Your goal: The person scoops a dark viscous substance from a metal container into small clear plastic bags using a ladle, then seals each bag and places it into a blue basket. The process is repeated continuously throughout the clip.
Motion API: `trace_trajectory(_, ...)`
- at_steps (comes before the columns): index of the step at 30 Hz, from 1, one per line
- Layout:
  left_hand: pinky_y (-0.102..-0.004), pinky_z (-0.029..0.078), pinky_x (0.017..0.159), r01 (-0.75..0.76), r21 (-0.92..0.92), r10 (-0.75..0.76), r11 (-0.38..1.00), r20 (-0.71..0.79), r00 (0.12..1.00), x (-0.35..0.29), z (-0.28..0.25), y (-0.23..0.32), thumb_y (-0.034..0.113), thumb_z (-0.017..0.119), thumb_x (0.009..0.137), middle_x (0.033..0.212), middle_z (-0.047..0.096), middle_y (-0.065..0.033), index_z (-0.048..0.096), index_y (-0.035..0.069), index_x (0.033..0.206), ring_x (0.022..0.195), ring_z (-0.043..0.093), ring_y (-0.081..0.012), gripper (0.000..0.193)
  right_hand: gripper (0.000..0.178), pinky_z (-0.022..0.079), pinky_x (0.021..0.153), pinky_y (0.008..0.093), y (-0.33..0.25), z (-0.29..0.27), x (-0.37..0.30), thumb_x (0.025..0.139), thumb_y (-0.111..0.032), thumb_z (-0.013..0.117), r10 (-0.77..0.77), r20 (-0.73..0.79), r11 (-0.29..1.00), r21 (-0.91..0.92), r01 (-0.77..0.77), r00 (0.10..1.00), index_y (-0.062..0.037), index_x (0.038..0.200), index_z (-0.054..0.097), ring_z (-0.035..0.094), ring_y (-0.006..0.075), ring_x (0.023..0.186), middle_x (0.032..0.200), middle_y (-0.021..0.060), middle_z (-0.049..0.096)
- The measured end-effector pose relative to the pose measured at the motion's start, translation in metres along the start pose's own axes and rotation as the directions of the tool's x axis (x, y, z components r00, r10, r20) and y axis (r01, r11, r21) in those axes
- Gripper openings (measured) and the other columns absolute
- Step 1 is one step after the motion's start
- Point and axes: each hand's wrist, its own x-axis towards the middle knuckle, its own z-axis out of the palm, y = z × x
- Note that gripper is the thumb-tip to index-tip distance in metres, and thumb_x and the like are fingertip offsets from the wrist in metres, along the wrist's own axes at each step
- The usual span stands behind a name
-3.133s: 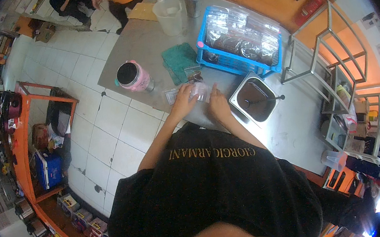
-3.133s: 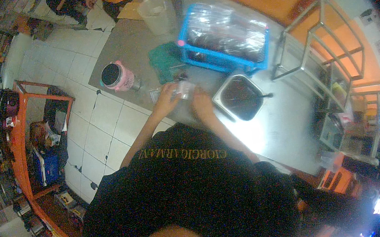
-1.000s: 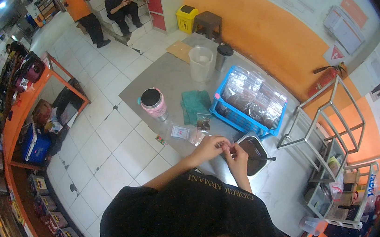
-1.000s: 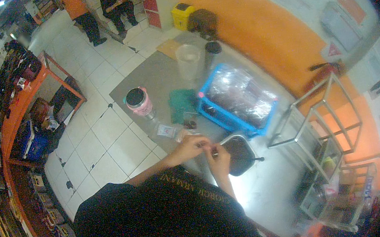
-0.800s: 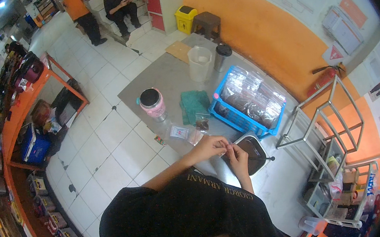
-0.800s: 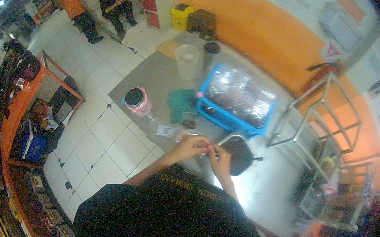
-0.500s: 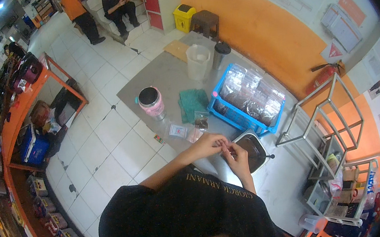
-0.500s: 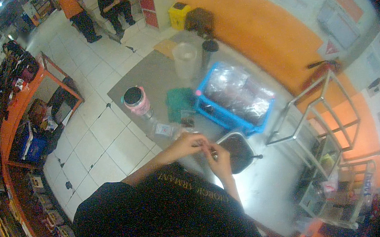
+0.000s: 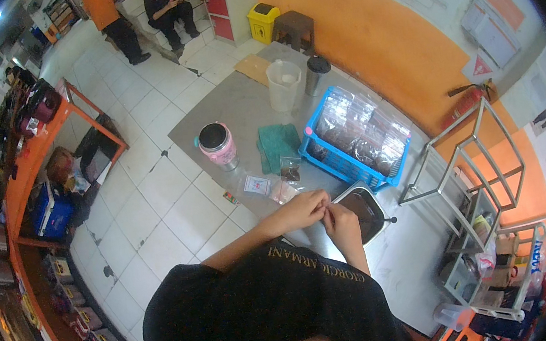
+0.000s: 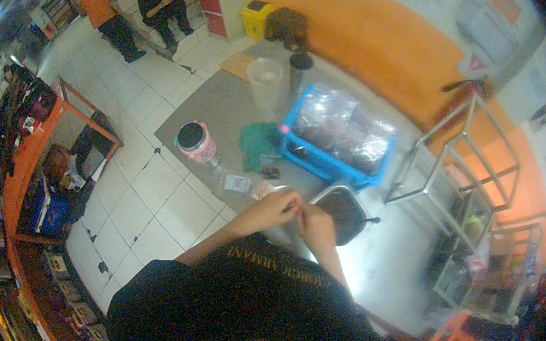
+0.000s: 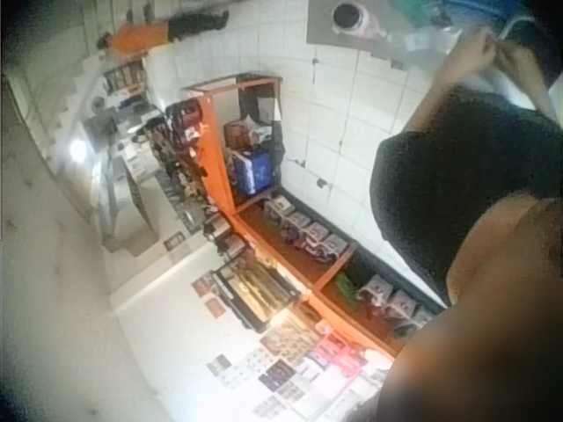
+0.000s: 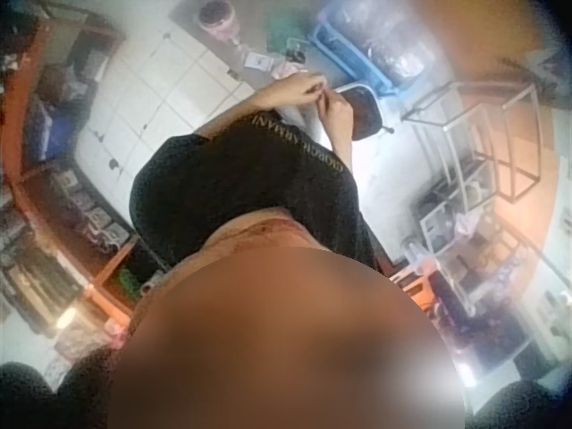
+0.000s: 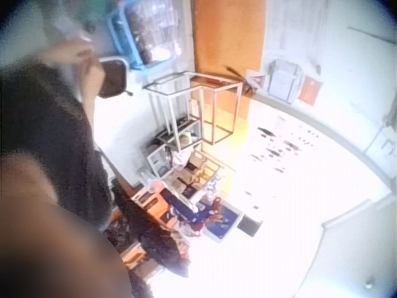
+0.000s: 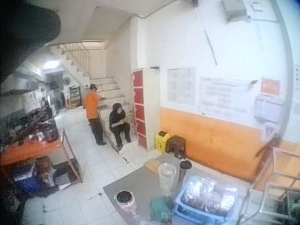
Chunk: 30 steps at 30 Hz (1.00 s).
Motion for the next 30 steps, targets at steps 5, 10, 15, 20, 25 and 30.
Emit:
trace_trajectory(5,-0.051,0.05,0.074,-0.056,0.16,0.048,0.986,0.053,0.997,0.001,0.009,-0.016,0.017,0.052,0.091,0.09,0.062,-0.022,0.061,-0.004,0.092,0.085,0.062,-0.0433,0.023,0.016,0.05,0.065,0.048,-0.007,0.002,-0.001,0.088,-0.013,0.062,0.024,-0.02,0.996,-0.089,-0.026,1.0,0.0007,0.081,0.063,0.064,0.0404,0.072,0.079,0.0213,0.065)
trace_trajectory(10,-0.0514,0.05,0.073,0.067,0.26,-0.066,0.963,-0.012,0.998,0.002,0.016,-0.011,0.02,0.052,0.089,0.087,0.064,-0.0215,0.065,-0.004,0.083,0.083,0.063,-0.044,0.028,0.017,0.049,0.063,0.0472,-0.007,0.01,-0.002,0.086,-0.015,0.063,0.048,-0.067,0.985,-0.162,-0.059,0.997,-0.0008,0.076,0.062,0.064,0.039,0.07,0.076,0.0204,0.064)
trace_trajectory(15,-0.0497,0.052,0.071,0.255,0.359,-0.221,0.898,-0.134,0.966,0.006,0.007,0.015,0.024,0.052,0.089,0.087,0.066,-0.0194,0.068,-0.001,0.082,0.082,0.065,-0.0417,0.03,0.017,0.049,0.062,0.045,-0.005,0.006,0.0,0.082,-0.015,0.063,0.163,-0.24,0.962,-0.177,-0.208,0.957,-0.0017,0.072,0.061,0.064,0.0375,0.068,0.075,0.0199,0.063)
trace_trajectory(20,-0.0459,0.053,0.073,0.279,0.341,-0.276,0.898,-0.058,0.959,0.002,0.007,0.02,0.025,0.065,0.083,0.089,0.065,-0.0182,0.064,0.0,0.084,0.083,0.064,-0.0381,0.026,0.018,0.051,0.063,0.0435,-0.002,-0.007,0.006,0.078,-0.007,0.065,0.091,-0.392,0.975,-0.154,-0.162,0.915,-0.0026,0.093,0.056,0.064,0.035,0.067,0.078,0.0156,0.064)
trace_trajectory(25,-0.0414,0.051,0.087,0.22,-0.367,-0.31,0.904,-0.205,0.928,0.008,0.035,-0.02,0.031,0.079,0.083,0.132,0.051,-0.0168,0.042,0.008,0.138,0.116,0.056,-0.024,0.069,0.031,0.056,0.064,0.0299,0.012,-0.024,0.0,0.082,0.006,0.066,0.219,-0.273,0.959,0.238,-0.154,0.937,-0.003,0.106,0.049,0.07,0.0166,0.076,0.088,0.0096,0.068)
trace_trajectory(30,-0.03,0.052,0.084,0.418,-0.829,-0.441,0.373,0.238,0.866,0.013,0.034,-0.031,0.018,0.075,0.089,0.117,0.066,-0.0102,0.039,0.01,0.143,0.103,0.063,-0.0157,0.066,0.031,0.057,0.066,0.0248,0.018,-0.041,-0.024,0.083,0.011,0.063,0.414,-0.23,0.8,0.553,-0.231,0.881,-0.0012,0.109,0.049,0.069,0.0155,0.079,0.096,0.0097,0.066)
